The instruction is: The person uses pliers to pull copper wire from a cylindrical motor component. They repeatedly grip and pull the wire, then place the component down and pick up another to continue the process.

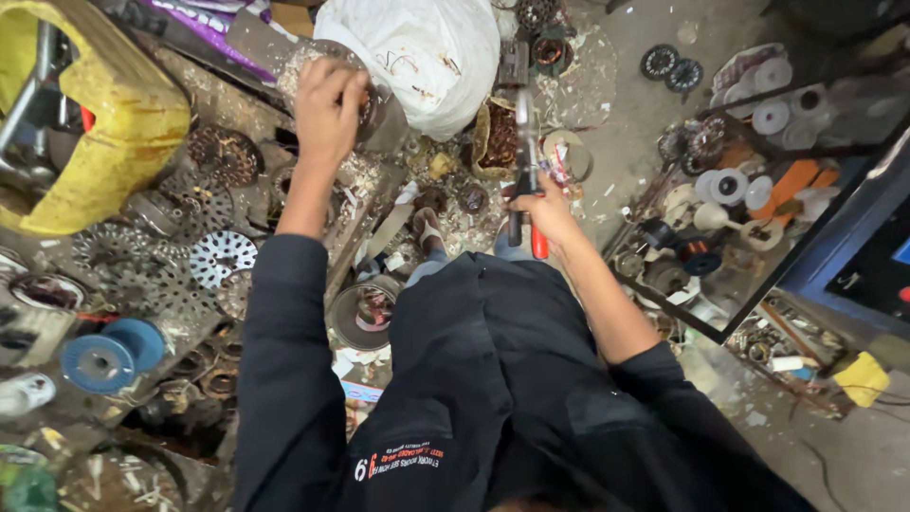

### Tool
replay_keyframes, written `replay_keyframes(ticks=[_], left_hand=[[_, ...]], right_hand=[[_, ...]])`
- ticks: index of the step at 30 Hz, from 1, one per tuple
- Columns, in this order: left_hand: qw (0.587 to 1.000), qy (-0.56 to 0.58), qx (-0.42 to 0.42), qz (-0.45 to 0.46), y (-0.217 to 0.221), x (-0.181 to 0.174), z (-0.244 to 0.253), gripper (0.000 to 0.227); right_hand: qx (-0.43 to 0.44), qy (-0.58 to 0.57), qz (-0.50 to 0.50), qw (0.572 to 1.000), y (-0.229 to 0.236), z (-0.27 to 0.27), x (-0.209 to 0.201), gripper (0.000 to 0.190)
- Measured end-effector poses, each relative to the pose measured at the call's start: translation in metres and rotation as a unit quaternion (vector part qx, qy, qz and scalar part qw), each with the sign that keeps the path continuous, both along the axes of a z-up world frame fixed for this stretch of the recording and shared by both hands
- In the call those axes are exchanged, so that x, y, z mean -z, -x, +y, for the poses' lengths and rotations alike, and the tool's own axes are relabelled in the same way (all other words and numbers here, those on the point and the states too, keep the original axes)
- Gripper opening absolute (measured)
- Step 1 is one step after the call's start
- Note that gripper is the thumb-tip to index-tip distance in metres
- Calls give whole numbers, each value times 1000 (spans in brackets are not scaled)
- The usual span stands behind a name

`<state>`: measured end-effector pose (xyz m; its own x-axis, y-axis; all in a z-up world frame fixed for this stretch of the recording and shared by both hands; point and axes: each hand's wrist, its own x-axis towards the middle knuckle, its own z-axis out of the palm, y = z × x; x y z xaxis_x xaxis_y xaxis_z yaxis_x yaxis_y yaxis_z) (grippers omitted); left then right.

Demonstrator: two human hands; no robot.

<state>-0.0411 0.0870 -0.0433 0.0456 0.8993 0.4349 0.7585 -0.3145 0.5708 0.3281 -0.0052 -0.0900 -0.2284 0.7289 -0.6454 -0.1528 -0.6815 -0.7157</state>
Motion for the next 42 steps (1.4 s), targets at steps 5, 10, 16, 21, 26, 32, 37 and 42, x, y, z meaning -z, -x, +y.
replay_keyframes(ticks=[5, 10, 16, 21, 26, 32, 37, 42], left_hand=[[998, 46, -29, -25, 20, -17, -13, 34], [990, 108, -89, 23, 15, -39, -44, 36], [992, 119, -36, 25, 5, -51, -60, 27], [990, 138, -25, -13, 5, -56, -58, 27], [989, 146, -22, -15, 5, -54, -58, 26], [989, 146, -27, -21, 5, -49, -58, 25], [990, 139, -32, -19, 1, -46, -63, 23], [991, 125, -22, -49, 0, -49, -59, 19]], right_hand=[[-92, 20, 129, 987, 39, -5, -41, 54], [-158, 124, 246, 948, 85, -3, -70, 54], [-237, 119, 247, 932, 114, -8, -73, 62], [-231, 138, 268, 925, 120, 0, -74, 62], [-234, 161, 325, 902, 121, 7, -78, 61], [-234, 284, 401, 839, 111, 28, -95, 70], [-229, 262, 373, 860, 121, 28, -96, 70], [-154, 182, 358, 903, 153, 1, -69, 65]])
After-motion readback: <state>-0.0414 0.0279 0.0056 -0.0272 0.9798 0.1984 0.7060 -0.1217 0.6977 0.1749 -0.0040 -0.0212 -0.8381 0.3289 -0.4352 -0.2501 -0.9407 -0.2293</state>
